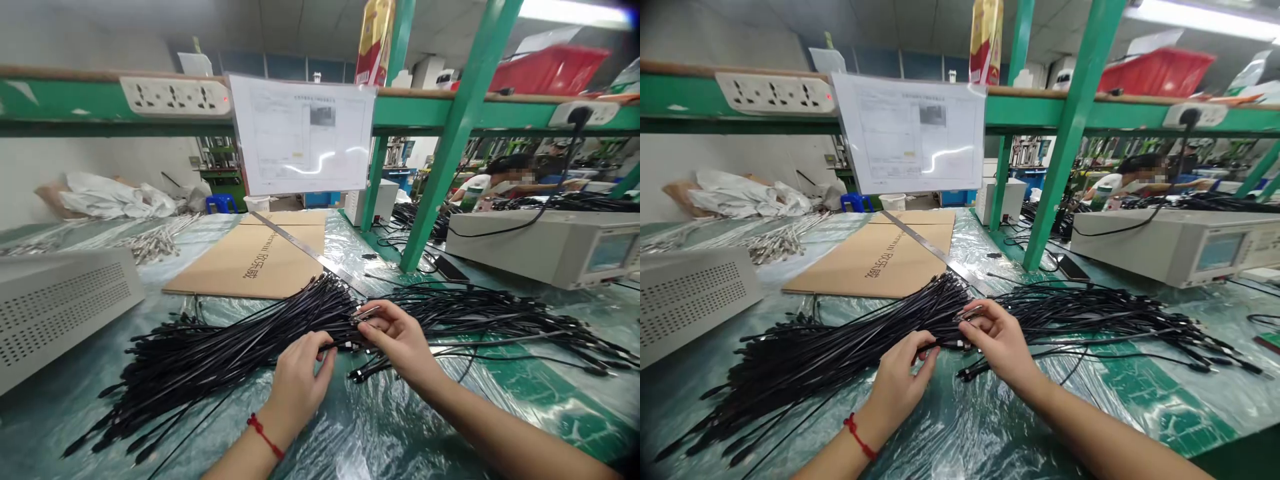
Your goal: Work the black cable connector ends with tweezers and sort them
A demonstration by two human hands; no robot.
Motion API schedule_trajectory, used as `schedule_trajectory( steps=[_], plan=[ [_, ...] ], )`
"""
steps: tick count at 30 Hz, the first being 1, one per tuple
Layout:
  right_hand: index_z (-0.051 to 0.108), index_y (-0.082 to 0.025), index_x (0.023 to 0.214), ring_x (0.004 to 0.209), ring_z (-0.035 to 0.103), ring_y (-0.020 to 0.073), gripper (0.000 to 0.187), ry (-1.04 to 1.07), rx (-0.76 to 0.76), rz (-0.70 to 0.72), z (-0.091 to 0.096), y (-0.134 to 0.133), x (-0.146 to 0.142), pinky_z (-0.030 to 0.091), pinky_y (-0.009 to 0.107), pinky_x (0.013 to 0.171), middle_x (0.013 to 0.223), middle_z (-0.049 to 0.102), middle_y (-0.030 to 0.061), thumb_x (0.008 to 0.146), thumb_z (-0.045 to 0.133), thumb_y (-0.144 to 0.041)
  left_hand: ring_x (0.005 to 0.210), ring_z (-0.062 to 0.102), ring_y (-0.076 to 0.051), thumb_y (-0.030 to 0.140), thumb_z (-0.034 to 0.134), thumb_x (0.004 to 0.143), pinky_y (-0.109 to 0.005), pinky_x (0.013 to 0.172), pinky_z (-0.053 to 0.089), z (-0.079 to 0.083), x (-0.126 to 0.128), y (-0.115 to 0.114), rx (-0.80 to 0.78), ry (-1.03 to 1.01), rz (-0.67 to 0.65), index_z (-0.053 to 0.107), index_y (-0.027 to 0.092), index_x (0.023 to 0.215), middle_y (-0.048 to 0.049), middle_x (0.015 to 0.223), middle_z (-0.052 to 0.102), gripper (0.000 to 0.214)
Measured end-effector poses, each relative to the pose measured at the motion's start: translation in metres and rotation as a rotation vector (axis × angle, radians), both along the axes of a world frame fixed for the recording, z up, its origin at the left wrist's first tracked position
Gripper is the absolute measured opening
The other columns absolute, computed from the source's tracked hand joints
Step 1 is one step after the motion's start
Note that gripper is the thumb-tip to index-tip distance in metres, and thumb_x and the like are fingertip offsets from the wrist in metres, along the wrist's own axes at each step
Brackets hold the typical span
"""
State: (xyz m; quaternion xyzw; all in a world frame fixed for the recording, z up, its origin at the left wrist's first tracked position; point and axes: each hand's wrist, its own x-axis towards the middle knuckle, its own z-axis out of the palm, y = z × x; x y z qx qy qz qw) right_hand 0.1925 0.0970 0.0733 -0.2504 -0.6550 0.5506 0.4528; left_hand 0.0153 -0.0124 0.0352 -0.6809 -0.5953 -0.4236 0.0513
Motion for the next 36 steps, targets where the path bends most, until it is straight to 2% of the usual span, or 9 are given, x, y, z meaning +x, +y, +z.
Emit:
schedule_trajectory(
  steps=[4,9,14,17,22,26,30,33,36],
  plan=[
    [0.068,-0.016,0.103,0.073,0.070,0.0141,0.036,0.036,0.117,-0.209,0.018,0.032,0.041,0.062,0.026,0.065,0.086,0.072,0.0046,0.079,0.082,-0.039,0.087,0.063,-0.019,0.016,0.049,0.100,-0.033,0.079,0.049,-0.002,-0.014,0.009,-0.040,0.055,0.071,0.059,0.019,0.099,-0.0040,0.092,0.065,0.011],
    [0.072,-0.022,0.096,0.065,0.069,0.0136,0.026,0.083,0.277,-0.434,0.044,0.089,0.121,0.059,0.022,0.057,0.080,0.072,0.0009,0.079,0.082,-0.038,0.086,0.059,-0.021,0.023,0.060,0.097,-0.036,0.077,0.043,-0.004,-0.024,0.016,-0.124,0.125,0.179,0.063,0.019,0.088,-0.0027,0.092,0.064,0.011],
    [0.071,-0.032,0.078,0.048,0.061,0.0189,0.014,0.078,0.445,-0.613,0.061,0.132,0.198,0.056,0.039,0.052,0.063,0.067,-0.0033,0.078,0.081,-0.041,0.097,0.058,-0.022,0.019,0.067,0.092,-0.037,0.082,0.041,-0.009,-0.027,0.019,-0.189,0.205,0.194,0.067,0.023,0.104,-0.0031,0.106,0.064,0.012],
    [0.066,-0.036,0.073,0.044,0.056,0.0215,0.016,0.044,0.554,-0.741,0.062,0.140,0.232,0.052,0.045,0.053,0.053,0.061,-0.0059,0.079,0.080,-0.042,0.100,0.058,-0.023,0.016,0.066,0.092,-0.039,0.084,0.040,-0.010,-0.027,0.018,-0.212,0.246,0.180,0.069,0.023,0.104,-0.0030,0.107,0.065,0.014],
    [0.065,-0.032,0.069,0.039,0.049,0.0163,0.017,-0.122,0.733,-0.913,0.061,0.124,0.261,0.039,0.034,0.047,0.042,0.051,-0.0097,0.078,0.079,-0.029,0.096,0.058,-0.023,0.014,0.060,0.096,-0.039,0.083,0.041,-0.010,-0.027,0.019,-0.229,0.276,0.157,0.070,0.022,0.099,-0.0032,0.100,0.067,0.013],
    [0.062,-0.029,0.070,0.053,0.060,0.0210,0.017,-0.230,0.830,-0.978,0.059,0.118,0.248,0.042,0.032,0.055,0.042,0.042,-0.0067,0.077,0.075,-0.022,0.091,0.058,-0.021,0.011,0.051,0.098,-0.036,0.083,0.045,-0.010,-0.025,0.021,-0.231,0.275,0.128,0.068,0.019,0.094,-0.0045,0.097,0.065,0.019],
    [0.062,-0.029,0.079,0.062,0.064,0.0236,0.011,-0.314,0.842,-0.891,0.048,0.123,0.189,0.046,0.034,0.059,0.053,0.054,-0.0032,0.083,0.071,-0.032,0.092,0.060,-0.020,0.007,0.050,0.094,-0.032,0.082,0.048,-0.008,-0.021,0.020,-0.232,0.269,0.121,0.062,0.018,0.093,-0.0046,0.098,0.061,0.016],
    [0.068,-0.023,0.089,0.060,0.064,0.0203,0.019,-0.429,0.815,-0.630,0.040,0.117,0.123,0.048,0.033,0.060,0.066,0.068,0.0025,0.082,0.074,-0.039,0.080,0.061,-0.017,0.006,0.052,0.089,-0.028,0.070,0.047,-0.003,-0.017,0.015,-0.255,0.285,0.139,0.058,0.018,0.091,-0.0025,0.092,0.059,0.014],
    [0.072,-0.018,0.096,0.071,0.069,0.0191,0.025,-0.570,0.768,-0.213,0.038,0.093,0.060,0.053,0.032,0.067,0.083,0.075,0.0058,0.082,0.075,-0.038,0.070,0.061,-0.017,0.012,0.054,0.090,-0.030,0.061,0.042,0.003,-0.016,0.010,-0.283,0.336,0.154,0.059,0.020,0.090,-0.0011,0.085,0.059,0.009]
  ],
)
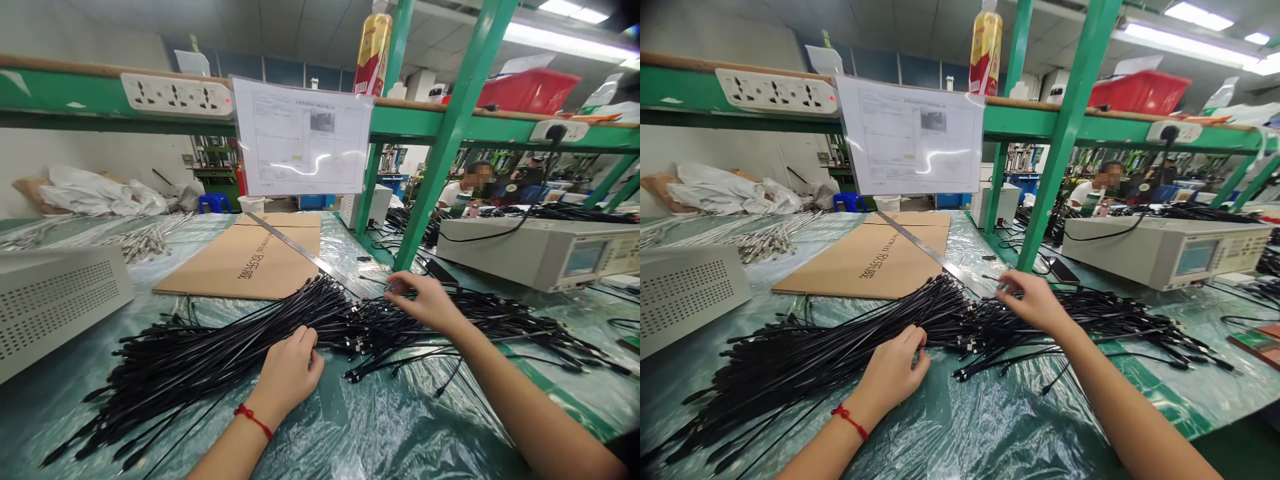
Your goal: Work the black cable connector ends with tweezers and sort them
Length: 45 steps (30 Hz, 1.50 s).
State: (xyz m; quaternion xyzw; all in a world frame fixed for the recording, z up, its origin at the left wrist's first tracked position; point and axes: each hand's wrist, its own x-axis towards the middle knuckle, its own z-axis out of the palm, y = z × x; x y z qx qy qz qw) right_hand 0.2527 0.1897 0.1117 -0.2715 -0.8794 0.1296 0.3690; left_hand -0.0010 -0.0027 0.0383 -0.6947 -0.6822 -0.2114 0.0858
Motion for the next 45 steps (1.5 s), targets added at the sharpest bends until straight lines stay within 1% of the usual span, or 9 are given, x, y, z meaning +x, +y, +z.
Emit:
schedule_trajectory(
  steps=[4,10,13,16,21,24,34,40,45],
  plan=[
    [0.073,-0.018,0.099,0.078,0.069,0.0154,0.026,-0.244,-0.193,0.396,-0.001,-0.040,-0.046,0.056,0.028,0.073,0.089,0.075,0.0035,0.084,0.074,-0.040,0.070,0.061,-0.019,0.024,0.052,0.099,-0.032,0.061,0.038,0.006,-0.003,-0.003,-0.033,0.079,-0.026,0.064,0.022,0.088,-0.0014,0.082,0.061,0.016],
    [0.075,-0.019,0.094,0.090,0.072,0.0170,0.024,-0.476,-0.384,0.689,-0.019,-0.058,-0.046,0.058,0.029,0.081,0.107,0.075,0.0060,0.080,0.078,-0.037,0.085,0.058,-0.025,0.008,0.049,0.092,-0.040,0.076,0.041,0.011,0.000,-0.004,-0.055,0.131,-0.026,0.062,0.019,0.091,-0.0051,0.089,0.063,0.017],
    [0.075,-0.020,0.093,0.107,0.071,0.0226,0.019,-0.536,-0.404,0.636,-0.023,-0.053,-0.041,0.056,0.035,0.094,0.121,0.073,0.0082,0.078,0.080,-0.032,0.087,0.055,-0.028,0.000,0.050,0.081,-0.043,0.079,0.040,0.013,0.006,-0.007,-0.056,0.136,0.011,0.063,0.017,0.096,-0.0080,0.093,0.061,0.026],
    [0.074,-0.020,0.094,0.122,0.065,0.0261,0.021,-0.476,-0.402,0.553,-0.022,-0.050,-0.040,0.052,0.039,0.101,0.132,0.067,0.0097,0.080,0.079,-0.035,0.083,0.053,-0.027,0.000,0.048,0.082,-0.042,0.073,0.040,0.013,0.015,-0.011,-0.019,0.107,0.027,0.063,0.016,0.099,-0.0083,0.092,0.059,0.028],
    [0.073,-0.019,0.102,0.088,0.071,0.0168,0.030,-0.353,-0.509,0.503,-0.021,-0.050,-0.039,0.056,0.026,0.075,0.100,0.075,0.0057,0.081,0.078,-0.040,0.079,0.052,-0.021,0.013,0.044,0.098,-0.036,0.069,0.040,0.014,0.025,-0.018,0.038,-0.167,-0.120,0.062,0.021,0.109,-0.0041,0.089,0.055,0.022],
    [0.072,-0.019,0.102,0.076,0.069,0.0124,0.028,-0.297,-0.527,0.523,-0.020,-0.052,-0.036,0.055,0.022,0.071,0.087,0.074,0.0017,0.082,0.078,-0.039,0.079,0.052,-0.020,0.020,0.048,0.101,-0.035,0.070,0.040,0.013,0.026,-0.019,0.136,-0.266,-0.172,0.062,0.022,0.113,-0.0031,0.090,0.055,0.018],
    [0.071,-0.023,0.097,0.075,0.072,0.0105,0.021,-0.188,-0.221,0.456,-0.013,-0.058,-0.027,0.057,0.019,0.069,0.087,0.076,-0.0020,0.080,0.080,-0.030,0.076,0.053,-0.016,0.015,0.058,0.097,-0.033,0.069,0.040,0.007,0.029,-0.017,0.300,-0.369,-0.182,0.064,0.020,0.103,-0.0008,0.084,0.058,0.010],
    [0.065,-0.025,0.116,0.098,0.073,0.0175,0.038,0.070,-0.143,0.410,-0.040,-0.081,-0.028,0.061,0.028,0.087,0.106,0.075,0.0031,0.081,0.079,-0.018,0.075,0.053,-0.017,0.010,0.058,0.094,-0.032,0.067,0.040,0.005,0.032,-0.018,0.336,-0.350,-0.187,0.063,0.018,0.100,-0.0011,0.082,0.058,0.011],
    [0.063,-0.024,0.118,0.095,0.074,0.0175,0.039,0.080,-0.106,0.417,-0.053,-0.094,-0.032,0.062,0.028,0.085,0.104,0.075,0.0039,0.083,0.076,-0.015,0.074,0.051,-0.017,0.009,0.057,0.092,-0.033,0.066,0.041,0.004,0.034,-0.020,0.341,-0.329,-0.184,0.063,0.017,0.098,-0.0010,0.080,0.055,0.011]
  ],
)
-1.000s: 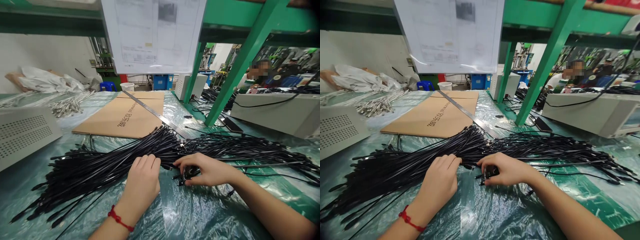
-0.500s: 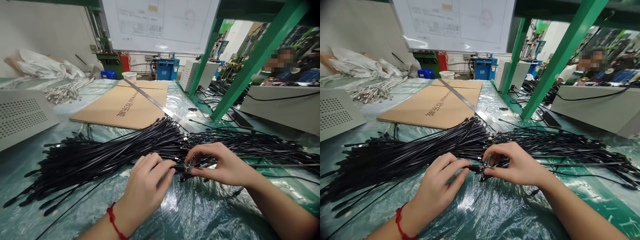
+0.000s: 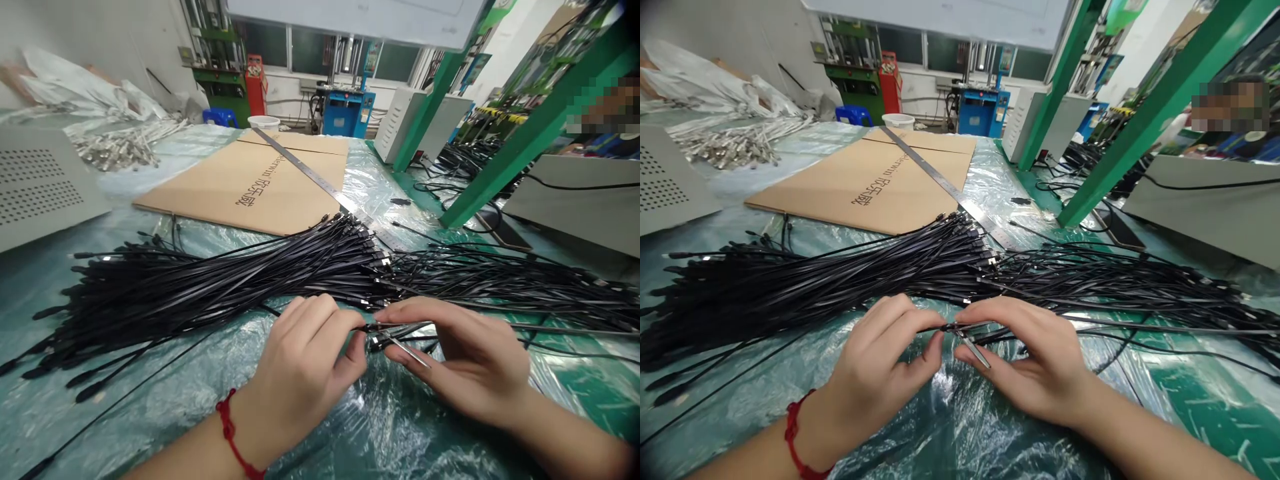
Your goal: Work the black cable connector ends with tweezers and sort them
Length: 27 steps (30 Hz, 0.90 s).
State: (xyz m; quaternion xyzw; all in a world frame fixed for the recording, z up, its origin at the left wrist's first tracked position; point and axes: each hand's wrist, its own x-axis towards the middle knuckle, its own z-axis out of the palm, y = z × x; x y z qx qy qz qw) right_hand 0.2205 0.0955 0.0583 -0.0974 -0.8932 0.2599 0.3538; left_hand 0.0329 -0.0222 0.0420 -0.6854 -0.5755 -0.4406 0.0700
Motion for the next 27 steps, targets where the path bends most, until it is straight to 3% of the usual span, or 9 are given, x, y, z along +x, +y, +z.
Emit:
schedule_trajectory(
  steps=[12,27],
  plan=[
    [0.064,-0.022,0.117,0.094,0.074,0.0153,0.039,-0.015,0.091,-0.018,0.0006,-0.0044,-0.0054,0.062,0.025,0.086,0.103,0.077,0.0028,0.082,0.075,-0.011,0.071,0.049,-0.017,0.009,0.056,0.092,-0.033,0.064,0.041,-0.0002,0.0019,0.0010,-0.005,0.033,0.010,0.066,0.014,0.092,-0.0015,0.076,0.051,0.011],
    [0.066,-0.027,0.116,0.088,0.076,0.0184,0.037,-0.025,0.051,-0.068,0.0015,-0.0075,-0.0058,0.064,0.029,0.080,0.099,0.078,0.0021,0.082,0.076,-0.015,0.069,0.047,-0.018,0.008,0.055,0.092,-0.033,0.064,0.042,0.0023,0.0023,0.0003,0.006,0.096,0.022,0.067,0.014,0.091,-0.0015,0.074,0.049,0.013]
  ],
)
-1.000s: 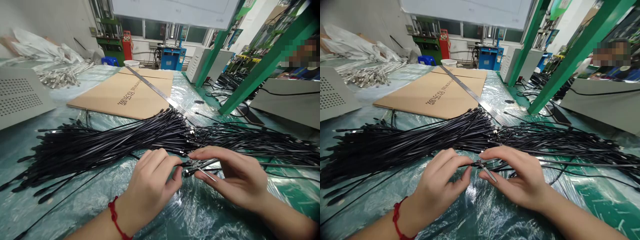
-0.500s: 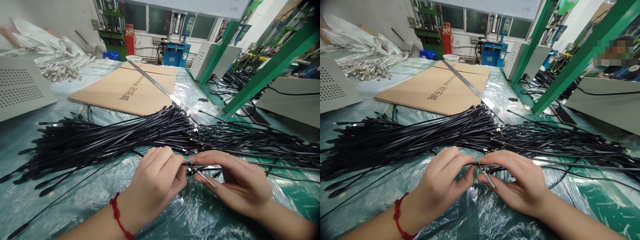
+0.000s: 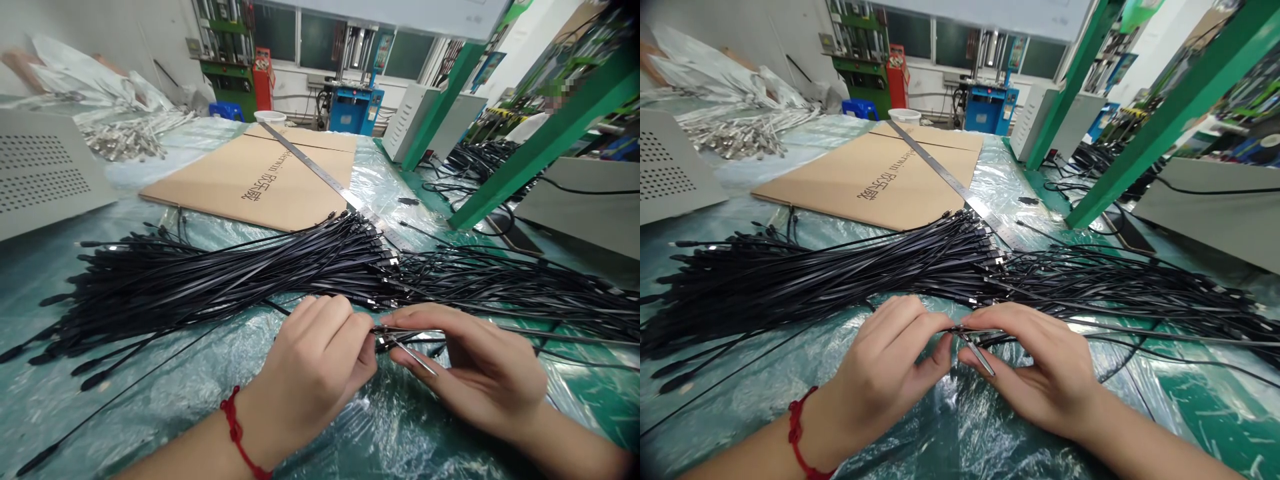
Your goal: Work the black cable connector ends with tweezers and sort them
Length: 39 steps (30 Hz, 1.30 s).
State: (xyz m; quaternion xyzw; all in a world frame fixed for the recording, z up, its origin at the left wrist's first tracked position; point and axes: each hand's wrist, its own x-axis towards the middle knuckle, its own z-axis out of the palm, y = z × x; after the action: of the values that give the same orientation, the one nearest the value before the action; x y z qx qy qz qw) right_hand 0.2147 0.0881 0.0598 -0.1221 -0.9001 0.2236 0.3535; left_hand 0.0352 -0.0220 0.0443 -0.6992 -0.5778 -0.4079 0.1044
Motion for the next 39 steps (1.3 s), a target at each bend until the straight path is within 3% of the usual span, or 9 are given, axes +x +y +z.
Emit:
schedule_trajectory(
  steps=[14,21,28,37,39],
  plan=[
    [0.066,-0.021,0.107,0.085,0.077,0.0158,0.023,-0.046,0.164,0.038,0.001,0.004,0.000,0.063,0.024,0.080,0.093,0.078,0.0028,0.086,0.075,-0.018,0.068,0.046,-0.018,0.008,0.056,0.092,-0.034,0.062,0.040,-0.004,0.000,0.000,-0.020,0.027,-0.011,0.066,0.014,0.088,-0.0014,0.073,0.049,0.012],
    [0.058,-0.024,0.115,0.082,0.075,0.0151,0.027,-0.018,-0.165,-0.051,-0.013,0.008,-0.005,0.062,0.023,0.071,0.096,0.073,0.0038,0.091,0.069,-0.024,0.072,0.051,-0.018,0.010,0.056,0.094,-0.033,0.064,0.042,-0.002,-0.002,0.000,0.018,-0.032,-0.008,0.065,0.015,0.098,-0.0022,0.077,0.053,0.011],
    [0.057,-0.024,0.110,0.065,0.067,0.0100,0.018,0.068,-0.584,0.028,-0.009,0.009,-0.015,0.056,0.018,0.060,0.074,0.067,-0.0018,0.095,0.065,-0.029,0.073,0.052,-0.017,0.011,0.058,0.096,-0.034,0.067,0.042,-0.003,-0.004,0.001,0.017,0.012,-0.037,0.062,0.016,0.112,-0.0019,0.080,0.058,0.018],
    [0.056,-0.018,0.105,0.052,0.062,0.0087,0.033,0.032,-1.056,0.095,-0.007,0.016,-0.023,0.054,0.018,0.050,0.065,0.061,-0.0042,0.087,0.073,-0.040,0.071,0.052,-0.015,0.005,0.057,0.095,-0.031,0.065,0.042,-0.008,-0.015,0.003,0.028,0.023,-0.104,0.062,0.019,0.119,-0.0010,0.082,0.059,0.028],
    [0.056,-0.018,0.104,0.050,0.060,0.0085,0.034,-0.006,-1.086,0.098,-0.007,0.016,-0.023,0.052,0.018,0.048,0.064,0.060,-0.0045,0.087,0.072,-0.043,0.069,0.051,-0.015,0.005,0.056,0.095,-0.030,0.064,0.041,-0.008,-0.016,0.003,0.029,0.030,-0.105,0.062,0.019,0.117,-0.0005,0.080,0.058,0.027]
  ],
)
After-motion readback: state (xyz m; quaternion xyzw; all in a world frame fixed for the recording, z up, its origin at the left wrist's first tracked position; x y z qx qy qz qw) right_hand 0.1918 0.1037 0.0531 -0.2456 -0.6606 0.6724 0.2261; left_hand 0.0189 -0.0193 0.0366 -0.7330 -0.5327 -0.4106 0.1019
